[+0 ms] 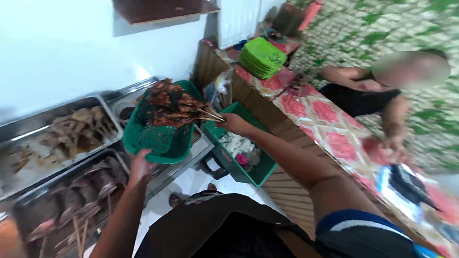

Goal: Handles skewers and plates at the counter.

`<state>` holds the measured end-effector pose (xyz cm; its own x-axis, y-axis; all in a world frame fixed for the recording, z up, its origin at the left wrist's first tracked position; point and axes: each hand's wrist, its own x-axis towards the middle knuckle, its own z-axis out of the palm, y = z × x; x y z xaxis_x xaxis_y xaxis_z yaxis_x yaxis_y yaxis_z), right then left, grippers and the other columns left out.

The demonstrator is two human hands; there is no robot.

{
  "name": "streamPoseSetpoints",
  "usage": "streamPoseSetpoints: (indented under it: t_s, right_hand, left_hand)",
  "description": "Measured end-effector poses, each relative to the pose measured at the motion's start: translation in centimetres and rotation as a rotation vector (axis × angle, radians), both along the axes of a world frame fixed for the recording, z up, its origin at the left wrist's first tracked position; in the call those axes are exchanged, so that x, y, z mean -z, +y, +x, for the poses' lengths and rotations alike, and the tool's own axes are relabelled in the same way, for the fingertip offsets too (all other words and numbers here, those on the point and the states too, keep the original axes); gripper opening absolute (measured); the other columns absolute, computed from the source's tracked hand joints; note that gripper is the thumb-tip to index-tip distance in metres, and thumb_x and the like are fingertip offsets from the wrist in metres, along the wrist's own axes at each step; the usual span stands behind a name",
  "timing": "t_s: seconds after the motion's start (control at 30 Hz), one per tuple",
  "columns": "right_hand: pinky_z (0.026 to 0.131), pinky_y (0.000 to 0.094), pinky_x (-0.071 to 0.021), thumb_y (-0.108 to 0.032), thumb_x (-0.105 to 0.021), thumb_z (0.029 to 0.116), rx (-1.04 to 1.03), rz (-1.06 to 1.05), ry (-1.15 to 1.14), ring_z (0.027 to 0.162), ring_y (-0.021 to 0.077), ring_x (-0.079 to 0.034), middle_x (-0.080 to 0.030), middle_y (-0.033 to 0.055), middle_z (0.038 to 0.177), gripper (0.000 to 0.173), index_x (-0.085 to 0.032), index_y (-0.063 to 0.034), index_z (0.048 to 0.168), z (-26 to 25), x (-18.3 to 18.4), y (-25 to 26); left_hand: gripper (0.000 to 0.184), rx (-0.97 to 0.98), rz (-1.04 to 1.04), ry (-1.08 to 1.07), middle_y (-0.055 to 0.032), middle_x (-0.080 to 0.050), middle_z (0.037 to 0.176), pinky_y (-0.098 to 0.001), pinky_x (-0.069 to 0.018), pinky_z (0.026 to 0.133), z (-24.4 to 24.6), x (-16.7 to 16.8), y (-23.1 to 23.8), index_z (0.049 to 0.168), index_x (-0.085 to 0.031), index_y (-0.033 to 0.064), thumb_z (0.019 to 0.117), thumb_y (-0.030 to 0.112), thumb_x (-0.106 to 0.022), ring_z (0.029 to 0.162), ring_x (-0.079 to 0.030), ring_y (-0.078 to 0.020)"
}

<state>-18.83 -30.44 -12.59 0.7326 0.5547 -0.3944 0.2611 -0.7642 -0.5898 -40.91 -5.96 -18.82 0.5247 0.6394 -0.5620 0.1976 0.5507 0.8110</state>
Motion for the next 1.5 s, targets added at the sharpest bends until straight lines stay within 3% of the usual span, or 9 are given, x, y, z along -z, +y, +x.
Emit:
streamPoseSetpoints:
  t_s: [0.1,0.23,0.37,0.47,0.77,0.93,1.2,1.33,1.5]
  right_hand:
    - [0.083,0.0494,-0.0497,-0.031,-0.067,0.1015,-0.003,0.014,0.017,0.087,0.0277,-0.061,-0.065,0.019,0.1,0.036,-0.064,0.001,0.119,-0.4,0.5,1.5]
    - [0.076,0.0471,-0.0485,-0.03,-0.065,0.1029,-0.015,0.015,0.028,0.078,0.0249,-0.056,-0.063,0.0177,0.095,0.036,-0.063,0.0003,0.122,-1.0,0.0,3.6]
    - [0.065,0.0376,-0.0431,-0.03,-0.063,0.1036,-0.001,0.068,0.087,0.067,0.0162,-0.046,-0.055,0.0089,0.084,0.032,-0.062,-0.0023,0.121,-2.3,-0.8,4.9]
    - [0.064,0.0386,-0.0426,-0.031,-0.065,0.1025,0.007,0.055,0.083,0.066,0.0171,-0.046,-0.053,0.0089,0.08,0.031,-0.062,-0.0012,0.112,-3.1,-1.0,5.7]
    - [0.065,0.0402,-0.0436,-0.03,-0.065,0.1021,-0.047,-0.015,0.066,0.067,0.0192,-0.047,-0.053,0.0102,0.08,0.03,-0.062,-0.0005,0.106,-4.4,-2.1,6.3]
    - [0.069,0.0462,-0.0457,-0.031,-0.066,0.1016,-0.085,-0.051,0.02,0.073,0.0246,-0.053,-0.057,0.0139,0.083,0.031,-0.064,-0.0011,0.105,-4.4,-2.2,6.6]
    - [0.064,0.0423,-0.044,-0.033,-0.066,0.1015,-0.077,-0.008,-0.003,0.068,0.0207,-0.05,-0.056,0.0105,0.08,0.03,-0.064,-0.0037,0.108,-3.2,-2.6,5.3]
    - [0.065,0.0451,-0.0445,-0.032,-0.065,0.1022,0.018,0.014,-0.014,0.068,0.0224,-0.05,-0.057,0.0128,0.083,0.032,-0.063,-0.0028,0.116,-1.8,-2.9,3.8]
    - [0.078,0.0544,-0.0487,-0.029,-0.067,0.1015,0.128,0.018,-0.047,0.084,0.0318,-0.059,-0.064,0.0219,0.1,0.036,-0.063,-0.0007,0.123,-0.4,-0.4,1.4]
  left_hand:
    - [0.056,-0.024,0.002,0.013,-0.02,-0.061,0.12,-0.0367,-0.0577,0.072,0.8,0.8,1.0,0.154,-0.032,0.0082,0.1014,0.009,-0.053,0.093,-0.067,-0.0228]
    - [0.075,-0.019,-0.032,-0.076,-0.0242,-0.056,0.134,-0.0472,-0.06,0.077,2.5,3.2,2.5,0.161,-0.011,0.0257,0.1043,0.023,-0.06,0.103,-0.068,-0.0342]
    - [0.088,-0.014,0.038,-0.144,-0.0247,-0.052,0.141,-0.0539,-0.0601,0.076,3.8,3.6,2.8,0.16,-0.013,0.0293,0.0966,0.02,-0.073,0.105,-0.067,-0.0397]
    - [0.091,-0.017,0.061,-0.162,-0.0239,-0.049,0.145,-0.0574,-0.0591,0.079,4.2,3.5,3.0,0.159,-0.014,0.0301,0.0942,0.02,-0.076,0.11,-0.065,-0.0416]
    - [0.075,0.064,0.267,0.018,-0.0265,-0.045,0.148,-0.0595,-0.0546,0.085,4.1,4.6,3.5,0.163,-0.003,0.0254,0.1074,0.039,-0.052,0.118,-0.059,-0.0409]
    - [0.065,0.09,0.289,0.091,-0.0243,-0.053,0.142,-0.0591,-0.0513,0.092,3.5,5.4,4.0,0.162,-0.016,0.0211,0.1087,0.047,-0.044,0.121,-0.058,-0.0387]
    - [0.055,0.02,0.192,0.144,-0.0249,-0.06,0.128,-0.0498,-0.0556,0.084,2.0,6.1,5.2,0.157,-0.029,0.0108,0.1114,0.039,-0.041,0.104,-0.065,-0.0339]
    - [0.052,-0.05,0.215,0.26,-0.0274,-0.061,0.129,-0.0512,-0.0533,0.094,-2.2,4.5,6.0,0.15,-0.04,0.0004,0.1109,0.035,-0.044,0.112,-0.064,-0.0344]
    - [0.047,-0.262,0.287,0.247,-0.0224,-0.063,0.125,-0.0483,-0.0566,0.091,-11.0,4.0,8.0,0.143,-0.047,-0.0025,0.1097,0.03,-0.044,0.107,-0.066,-0.0264]
